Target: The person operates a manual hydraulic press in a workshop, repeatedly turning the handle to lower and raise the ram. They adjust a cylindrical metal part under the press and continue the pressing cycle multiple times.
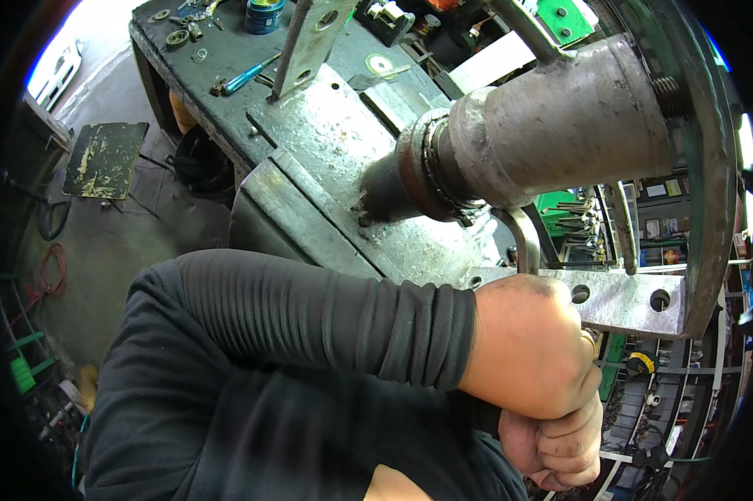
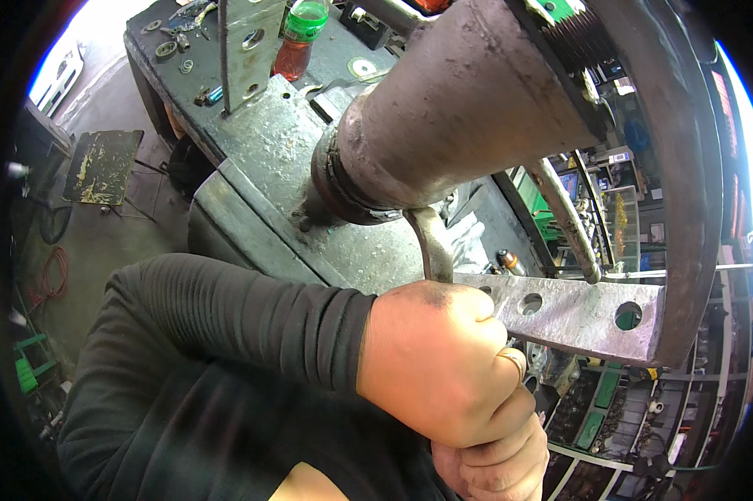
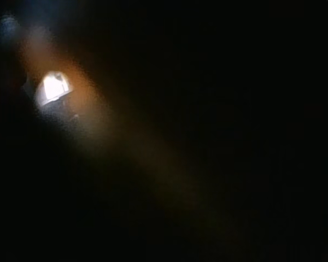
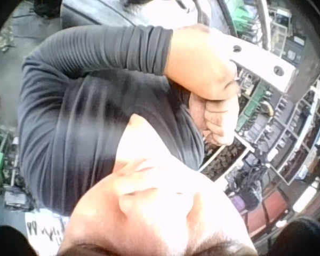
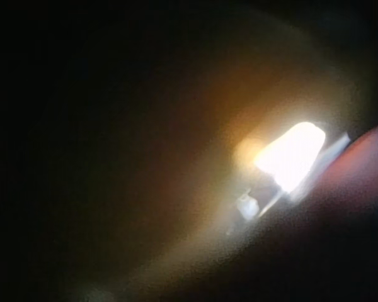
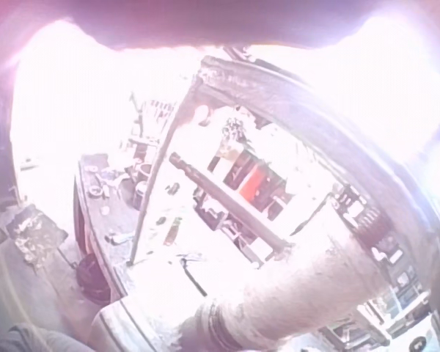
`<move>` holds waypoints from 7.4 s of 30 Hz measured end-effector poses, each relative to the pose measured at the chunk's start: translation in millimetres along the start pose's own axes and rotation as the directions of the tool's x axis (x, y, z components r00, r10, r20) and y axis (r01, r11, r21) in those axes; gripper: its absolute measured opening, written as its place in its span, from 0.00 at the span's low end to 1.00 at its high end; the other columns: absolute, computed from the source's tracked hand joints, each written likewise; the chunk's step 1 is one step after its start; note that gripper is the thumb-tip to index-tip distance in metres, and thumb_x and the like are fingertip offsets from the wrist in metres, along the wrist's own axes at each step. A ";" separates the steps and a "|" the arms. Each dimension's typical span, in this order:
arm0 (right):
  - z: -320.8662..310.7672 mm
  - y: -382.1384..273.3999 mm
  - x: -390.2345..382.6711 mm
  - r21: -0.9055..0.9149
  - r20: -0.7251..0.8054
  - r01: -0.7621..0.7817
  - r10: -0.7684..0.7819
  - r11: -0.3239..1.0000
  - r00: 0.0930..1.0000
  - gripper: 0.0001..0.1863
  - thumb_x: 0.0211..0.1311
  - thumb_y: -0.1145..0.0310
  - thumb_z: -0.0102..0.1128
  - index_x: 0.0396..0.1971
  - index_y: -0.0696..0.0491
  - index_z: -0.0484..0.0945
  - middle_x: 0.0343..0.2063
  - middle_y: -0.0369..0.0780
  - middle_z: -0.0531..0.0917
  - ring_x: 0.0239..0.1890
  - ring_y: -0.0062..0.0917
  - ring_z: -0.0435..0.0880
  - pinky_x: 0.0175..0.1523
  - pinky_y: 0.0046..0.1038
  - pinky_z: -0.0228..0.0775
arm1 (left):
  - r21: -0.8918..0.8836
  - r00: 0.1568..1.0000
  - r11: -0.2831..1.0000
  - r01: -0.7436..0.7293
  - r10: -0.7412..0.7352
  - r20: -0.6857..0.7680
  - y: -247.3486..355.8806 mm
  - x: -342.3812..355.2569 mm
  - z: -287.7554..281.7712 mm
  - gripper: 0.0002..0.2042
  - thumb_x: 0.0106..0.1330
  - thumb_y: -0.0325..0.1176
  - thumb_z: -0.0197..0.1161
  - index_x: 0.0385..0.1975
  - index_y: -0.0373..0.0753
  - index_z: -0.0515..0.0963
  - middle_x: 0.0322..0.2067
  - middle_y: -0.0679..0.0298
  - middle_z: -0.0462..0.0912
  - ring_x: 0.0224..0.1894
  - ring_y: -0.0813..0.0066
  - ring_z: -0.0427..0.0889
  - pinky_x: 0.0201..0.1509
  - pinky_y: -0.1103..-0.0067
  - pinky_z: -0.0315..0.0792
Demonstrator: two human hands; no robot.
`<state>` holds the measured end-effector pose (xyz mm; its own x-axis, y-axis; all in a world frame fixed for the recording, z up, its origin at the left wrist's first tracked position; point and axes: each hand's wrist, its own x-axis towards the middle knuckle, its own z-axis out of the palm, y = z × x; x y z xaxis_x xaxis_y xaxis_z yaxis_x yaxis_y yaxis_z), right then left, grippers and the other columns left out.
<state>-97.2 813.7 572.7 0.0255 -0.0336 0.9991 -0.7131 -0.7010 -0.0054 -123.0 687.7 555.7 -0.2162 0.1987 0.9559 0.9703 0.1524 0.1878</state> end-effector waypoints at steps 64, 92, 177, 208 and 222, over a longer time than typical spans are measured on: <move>-23.8 10.1 23.1 0.074 0.038 -0.147 0.145 0.986 0.989 0.13 0.55 0.61 0.50 0.16 0.48 0.63 0.08 0.25 0.58 0.09 0.09 0.55 0.15 0.13 0.41 | 0.009 0.993 0.994 0.113 -0.113 -0.023 -9.0 8.2 5.8 0.08 0.47 0.36 0.60 0.16 0.40 0.70 0.14 0.66 0.72 0.15 0.71 0.77 0.17 0.76 0.72; -35.1 14.9 -15.6 0.185 -0.218 0.058 -0.017 0.981 0.976 0.09 0.48 0.75 0.50 0.15 0.47 0.64 0.07 0.24 0.63 0.07 0.07 0.61 0.12 0.12 0.47 | 0.071 1.000 0.997 0.006 -0.007 0.016 -30.4 -10.2 6.5 0.07 0.45 0.38 0.59 0.15 0.46 0.69 0.19 0.73 0.70 0.24 0.76 0.75 0.30 0.78 0.66; -30.3 -1.1 7.8 0.055 -0.242 -0.245 0.251 0.968 0.937 0.12 0.50 0.68 0.46 0.11 0.45 0.58 0.06 0.27 0.61 0.08 0.10 0.59 0.18 0.16 0.44 | 0.197 0.998 0.979 0.057 -0.053 -0.027 -23.0 -3.1 21.4 0.06 0.40 0.39 0.63 0.12 0.46 0.81 0.16 0.72 0.81 0.23 0.74 0.82 0.29 0.72 0.69; -38.3 -18.6 16.0 -0.003 -0.263 -0.331 0.319 0.944 0.911 0.11 0.48 0.67 0.47 0.10 0.45 0.59 0.06 0.27 0.61 0.08 0.10 0.57 0.18 0.16 0.41 | 0.081 0.995 0.992 0.092 -0.088 -0.053 -20.4 0.1 25.6 0.07 0.39 0.38 0.62 0.12 0.43 0.78 0.14 0.67 0.77 0.21 0.72 0.80 0.26 0.73 0.71; -28.8 -12.1 44.0 -0.003 -0.124 -0.359 0.356 0.933 0.926 0.10 0.52 0.66 0.50 0.15 0.44 0.61 0.08 0.24 0.61 0.10 0.07 0.56 0.19 0.15 0.38 | 0.086 0.983 0.989 0.118 -0.104 -0.149 -19.6 8.1 17.6 0.08 0.44 0.39 0.61 0.13 0.45 0.71 0.13 0.69 0.71 0.20 0.73 0.78 0.25 0.74 0.69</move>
<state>-107.7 841.2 617.9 -0.3166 -0.1922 0.9289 -0.6766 -0.6405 -0.3632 -145.7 703.4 555.7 -0.2972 0.0351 0.9542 0.9253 0.2570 0.2788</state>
